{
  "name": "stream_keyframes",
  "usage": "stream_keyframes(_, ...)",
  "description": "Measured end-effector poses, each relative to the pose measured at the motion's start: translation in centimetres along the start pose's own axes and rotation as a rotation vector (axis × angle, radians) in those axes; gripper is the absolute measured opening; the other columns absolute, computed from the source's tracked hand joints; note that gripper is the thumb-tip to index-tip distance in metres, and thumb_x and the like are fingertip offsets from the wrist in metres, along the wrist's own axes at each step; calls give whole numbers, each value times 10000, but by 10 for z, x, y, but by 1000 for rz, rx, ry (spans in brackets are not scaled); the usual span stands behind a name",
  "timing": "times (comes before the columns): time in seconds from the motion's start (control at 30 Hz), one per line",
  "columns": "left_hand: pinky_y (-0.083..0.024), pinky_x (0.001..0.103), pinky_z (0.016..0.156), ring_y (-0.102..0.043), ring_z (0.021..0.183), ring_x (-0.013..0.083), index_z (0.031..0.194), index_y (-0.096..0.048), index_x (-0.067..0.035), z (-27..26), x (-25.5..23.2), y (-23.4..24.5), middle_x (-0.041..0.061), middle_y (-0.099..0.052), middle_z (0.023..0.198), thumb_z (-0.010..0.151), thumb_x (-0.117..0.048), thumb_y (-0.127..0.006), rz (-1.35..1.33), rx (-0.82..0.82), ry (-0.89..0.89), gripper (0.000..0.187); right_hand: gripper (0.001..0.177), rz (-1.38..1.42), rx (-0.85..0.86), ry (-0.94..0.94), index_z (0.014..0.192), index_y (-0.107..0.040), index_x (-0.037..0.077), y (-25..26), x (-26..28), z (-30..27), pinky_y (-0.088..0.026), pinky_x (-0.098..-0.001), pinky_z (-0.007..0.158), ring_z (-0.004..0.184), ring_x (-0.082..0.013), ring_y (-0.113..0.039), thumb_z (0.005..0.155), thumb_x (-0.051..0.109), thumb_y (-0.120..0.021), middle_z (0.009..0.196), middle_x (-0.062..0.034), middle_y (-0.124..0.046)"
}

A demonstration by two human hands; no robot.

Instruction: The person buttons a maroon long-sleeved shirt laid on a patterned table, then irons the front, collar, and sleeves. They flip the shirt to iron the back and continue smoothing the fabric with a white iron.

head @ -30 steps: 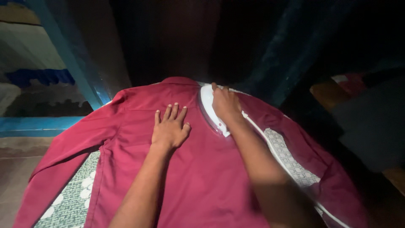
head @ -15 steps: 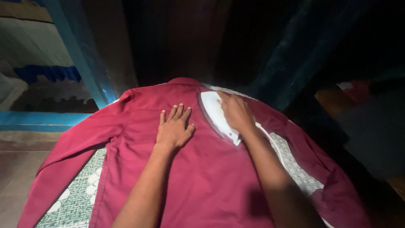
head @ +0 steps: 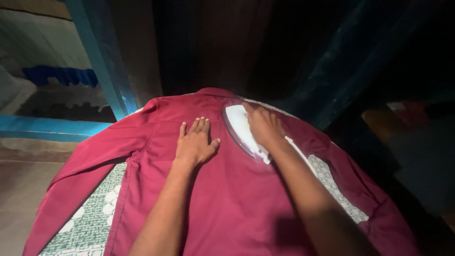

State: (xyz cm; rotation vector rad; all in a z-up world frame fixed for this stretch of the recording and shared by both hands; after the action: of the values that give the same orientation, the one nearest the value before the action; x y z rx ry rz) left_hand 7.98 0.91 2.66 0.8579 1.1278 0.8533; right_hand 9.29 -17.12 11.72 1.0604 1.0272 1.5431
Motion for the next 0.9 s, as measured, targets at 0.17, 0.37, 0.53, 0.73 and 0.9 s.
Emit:
stream_keyframes(0.17, -56, 499, 1257, -213, 1546, 213, 1557, -316, -51, -3, 0, 1, 106, -286, 1650, 905, -465, -551, -26, 13, 4, 808, 439, 210, -12, -23, 1437, -597, 197, 7, 7, -6, -491, -560, 1003, 1194, -463, -617, 1005, 269, -559, 1323, -251, -630)
stream_keyframes(0.37, -385, 459, 1140, -576, 1307, 298, 1355, -639, -98, -3, 37, 37, 148, -651, 1348, 883, -227, -507, -525, -256, 219, 507, 445, 335, 33, -26, 1420, -601, 210, -1, 36, -2, -508, -537, 991, 1164, -441, -641, 977, 255, -578, 1284, -233, -651)
stream_keyframes(0.53, -503, 449, 978, -695, 1117, 340, 1228, -716, -115, -9, 90, 60, 128, -762, 1134, 849, -88, -516, -618, -543, 379, 429, 456, 271, 55, 98, 1445, -578, 146, -13, 64, 17, -501, -557, 994, 1153, -480, -629, 991, 184, -565, 1255, -292, -642)
stream_keyframes(0.73, -430, 448, 1088, -554, 1314, 362, 1278, -663, -71, 4, 99, 36, 186, -653, 1348, 841, -4, -529, -443, -588, 306, 462, 431, 247, 96, 144, 1441, -573, 97, -28, 91, 44, -516, -535, 1026, 1180, -468, -638, 1023, 196, -541, 1230, -314, -654)
stream_keyframes(0.9, -284, 503, 1165, -454, 1404, 318, 1252, -640, -38, 16, 95, 27, 193, -570, 1422, 717, -4, -594, -35, -503, 188, 538, 378, 193, 58, 101, 1389, -600, 66, -26, 105, 57, -515, -575, 985, 1178, -482, -627, 1037, 180, -522, 1266, -301, -644)
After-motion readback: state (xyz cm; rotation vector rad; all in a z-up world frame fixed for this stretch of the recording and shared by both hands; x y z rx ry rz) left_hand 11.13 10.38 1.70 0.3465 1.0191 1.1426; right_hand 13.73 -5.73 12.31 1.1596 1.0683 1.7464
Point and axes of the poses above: each hand's wrist, its own z-axis towards the middle knuckle, its own y-axis out of the back of the hand, x = y × z, the point moved 8 cm from there along z, towards the middle knuckle
